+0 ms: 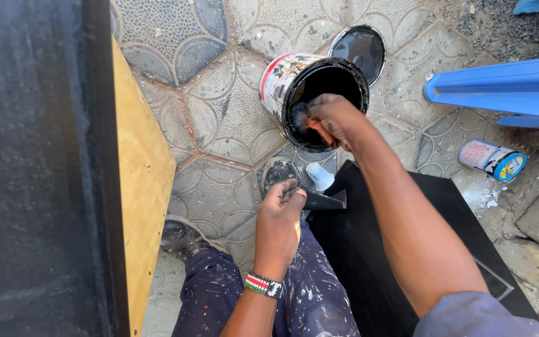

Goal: Applying black paint to a wooden furniture panel using a small brush

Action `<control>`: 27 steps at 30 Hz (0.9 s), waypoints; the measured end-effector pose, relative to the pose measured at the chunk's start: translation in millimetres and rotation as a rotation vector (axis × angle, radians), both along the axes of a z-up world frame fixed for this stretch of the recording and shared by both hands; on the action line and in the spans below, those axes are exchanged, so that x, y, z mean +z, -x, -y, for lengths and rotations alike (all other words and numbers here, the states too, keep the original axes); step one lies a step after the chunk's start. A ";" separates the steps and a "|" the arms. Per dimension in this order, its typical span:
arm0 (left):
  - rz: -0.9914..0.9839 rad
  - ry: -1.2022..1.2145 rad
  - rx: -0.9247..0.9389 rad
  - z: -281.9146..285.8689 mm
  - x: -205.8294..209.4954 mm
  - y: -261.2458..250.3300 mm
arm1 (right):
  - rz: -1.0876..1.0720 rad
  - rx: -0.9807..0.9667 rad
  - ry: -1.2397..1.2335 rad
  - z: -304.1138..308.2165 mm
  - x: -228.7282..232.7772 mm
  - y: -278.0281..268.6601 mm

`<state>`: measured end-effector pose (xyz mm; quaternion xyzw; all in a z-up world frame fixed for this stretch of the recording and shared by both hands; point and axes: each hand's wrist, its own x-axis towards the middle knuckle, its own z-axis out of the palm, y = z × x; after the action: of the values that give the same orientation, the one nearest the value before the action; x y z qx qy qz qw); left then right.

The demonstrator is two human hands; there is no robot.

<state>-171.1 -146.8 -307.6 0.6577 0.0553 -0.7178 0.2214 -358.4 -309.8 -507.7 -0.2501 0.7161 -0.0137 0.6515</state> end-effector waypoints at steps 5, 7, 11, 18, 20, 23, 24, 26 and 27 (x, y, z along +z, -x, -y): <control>0.080 -0.122 -0.043 -1.2 -12.6 12.8 | -0.065 0.101 -0.046 5.2 45.2 -16.0; 0.096 -0.124 -0.036 4.1 -5.7 15.5 | -0.045 0.060 -0.103 5.7 49.8 -8.7; 0.145 -0.132 -0.075 10.8 8.5 14.7 | -0.004 -0.012 0.064 -8.6 26.5 -12.3; 0.256 0.039 -0.159 15.0 68.6 -14.0 | 0.053 -0.195 -0.130 -7.6 105.6 -31.2; 0.269 0.048 -0.135 1.8 79.6 -19.1 | 0.028 -0.226 -0.116 -14.6 111.2 -16.5; 0.315 0.065 -0.173 -6.5 94.3 -22.2 | 0.039 -0.174 0.046 -18.8 79.5 -3.8; 0.347 0.069 -0.237 -10.6 99.1 -22.3 | 0.075 -0.094 0.191 -23.9 61.8 -0.8; 0.392 0.160 -0.390 7.8 133.4 -29.9 | -0.054 0.169 0.291 -20.7 67.2 -19.9; 0.428 0.250 -0.544 16.8 150.9 -34.7 | -0.192 0.433 0.390 -19.5 70.1 -31.3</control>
<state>-136.3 -163.6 -156.7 0.7516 -0.2572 -0.5978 0.1077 -327.1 -290.2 -437.7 -0.5172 0.6883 0.0119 0.5085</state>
